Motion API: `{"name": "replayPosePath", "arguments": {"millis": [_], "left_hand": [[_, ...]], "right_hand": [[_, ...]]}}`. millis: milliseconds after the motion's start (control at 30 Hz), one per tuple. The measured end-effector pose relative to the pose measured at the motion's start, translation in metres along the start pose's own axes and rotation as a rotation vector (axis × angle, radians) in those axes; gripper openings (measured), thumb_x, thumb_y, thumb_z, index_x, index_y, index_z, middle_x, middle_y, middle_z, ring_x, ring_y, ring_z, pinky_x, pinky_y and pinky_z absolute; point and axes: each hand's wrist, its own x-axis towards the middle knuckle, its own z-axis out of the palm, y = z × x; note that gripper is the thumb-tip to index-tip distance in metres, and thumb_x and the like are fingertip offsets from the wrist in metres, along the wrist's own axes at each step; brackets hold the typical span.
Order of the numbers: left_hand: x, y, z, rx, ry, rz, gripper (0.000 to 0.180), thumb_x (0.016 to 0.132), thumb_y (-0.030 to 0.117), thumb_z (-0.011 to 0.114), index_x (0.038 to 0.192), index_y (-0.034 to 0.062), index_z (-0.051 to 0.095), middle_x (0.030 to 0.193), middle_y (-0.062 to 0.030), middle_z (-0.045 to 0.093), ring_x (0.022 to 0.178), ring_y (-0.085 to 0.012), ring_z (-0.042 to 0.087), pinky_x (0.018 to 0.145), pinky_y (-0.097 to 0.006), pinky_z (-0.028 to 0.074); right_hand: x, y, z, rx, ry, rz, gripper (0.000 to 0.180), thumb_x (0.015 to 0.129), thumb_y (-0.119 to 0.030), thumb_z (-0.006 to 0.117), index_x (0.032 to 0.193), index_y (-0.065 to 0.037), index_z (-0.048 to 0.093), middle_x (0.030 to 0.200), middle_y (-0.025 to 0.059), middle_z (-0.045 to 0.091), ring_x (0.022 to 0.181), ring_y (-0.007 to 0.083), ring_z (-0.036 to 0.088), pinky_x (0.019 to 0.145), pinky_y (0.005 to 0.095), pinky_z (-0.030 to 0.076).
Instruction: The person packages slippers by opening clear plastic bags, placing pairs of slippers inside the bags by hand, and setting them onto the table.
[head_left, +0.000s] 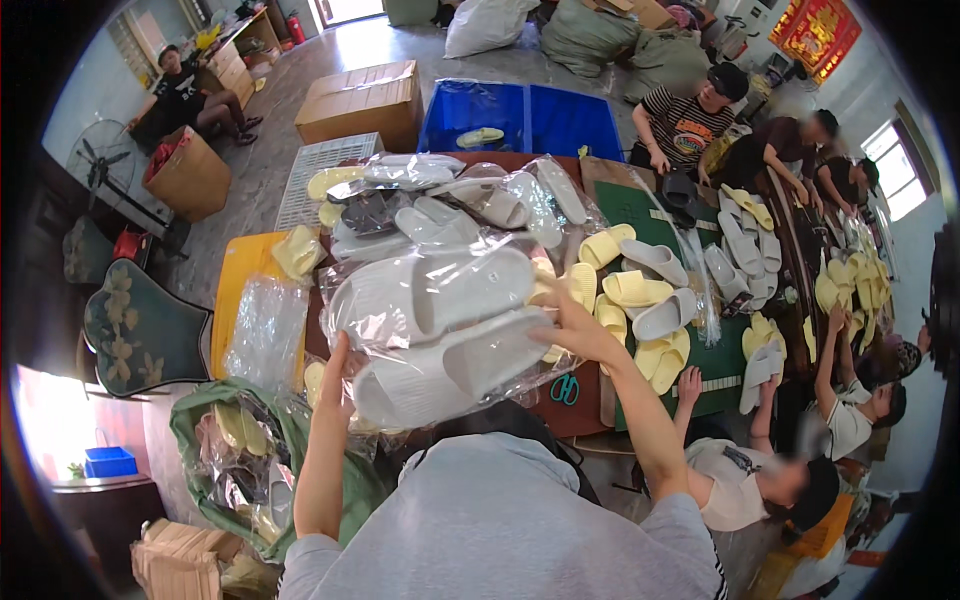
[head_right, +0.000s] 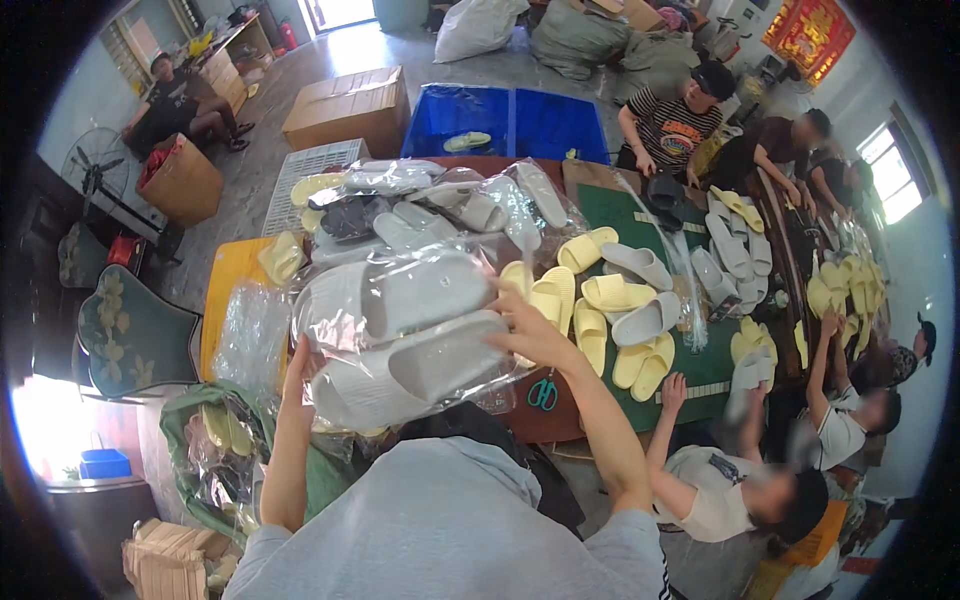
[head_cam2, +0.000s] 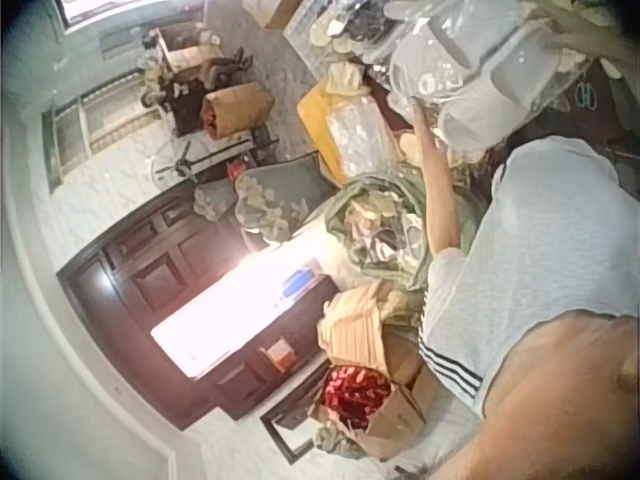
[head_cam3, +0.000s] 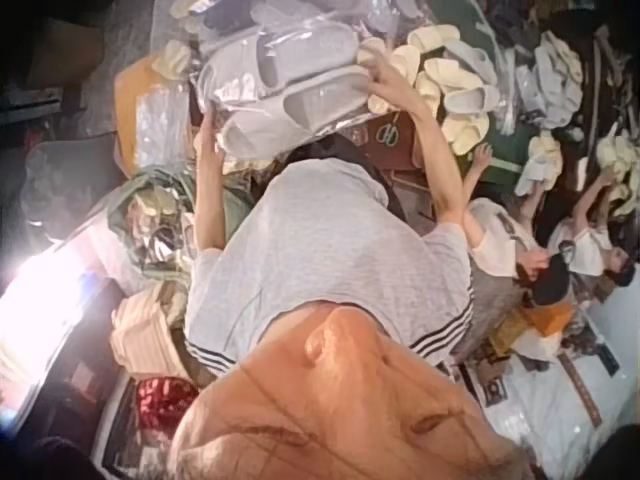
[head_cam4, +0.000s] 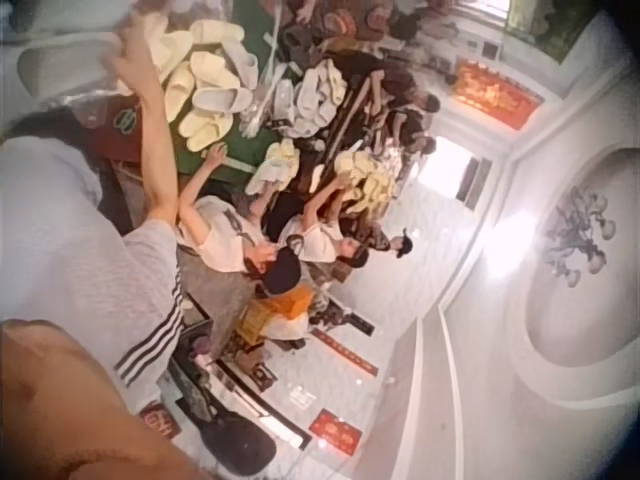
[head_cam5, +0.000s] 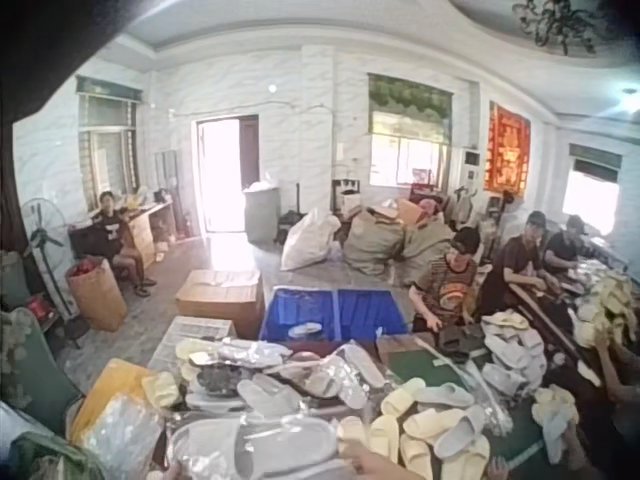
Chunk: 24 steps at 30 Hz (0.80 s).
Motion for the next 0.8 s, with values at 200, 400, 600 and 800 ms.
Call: {"name": "replayPosePath", "arguments": {"millis": [200,400,600,800], "left_hand": [[-0.004,0.002,-0.011,0.311,0.152,-0.020,0.046,0.089,0.043,0.060,0.108,0.0011,0.059,0.094,-0.0132,0.068,0.090,-0.0212,0.066,0.080,-0.037,0.056],[-0.008,0.003,0.006,0.165,-0.311,-0.117,0.060,0.092,0.048,0.052,0.130,0.0022,0.046,0.120,-0.0150,0.059,0.106,-0.0294,0.060,0.093,-0.045,0.049],[0.010,0.020,0.032,0.342,-0.295,0.119,0.049,0.098,0.046,0.040,0.123,0.0056,0.052,0.113,-0.0058,0.060,0.103,-0.0178,0.059,0.087,-0.036,0.049],[0.047,0.013,0.030,0.655,0.036,0.620,0.025,0.096,0.024,0.051,0.085,0.0038,0.061,0.075,0.0018,0.057,0.071,-0.0057,0.052,0.066,-0.021,0.043]], "right_hand": [[-0.016,-0.012,0.015,-0.085,0.077,-0.118,0.085,0.078,-0.006,0.071,0.143,-0.009,0.016,0.144,0.0135,0.028,0.116,0.0256,0.051,0.089,0.0357,0.047],[-0.026,-0.012,0.023,-0.098,0.227,0.006,0.035,0.074,-0.012,0.072,0.107,-0.005,0.063,0.102,0.0052,0.061,0.100,0.0164,0.055,0.090,0.0306,0.042],[-0.051,-0.011,0.024,-0.038,0.334,-0.043,0.024,0.071,-0.003,0.070,0.094,-0.003,0.065,0.097,0.0088,0.061,0.095,0.0188,0.057,0.087,0.0306,0.043],[-0.077,-0.011,0.024,-0.085,0.454,-0.001,0.022,0.074,-0.002,0.068,0.096,-0.002,0.065,0.095,0.0065,0.060,0.092,0.0184,0.057,0.086,0.0280,0.042]]}}
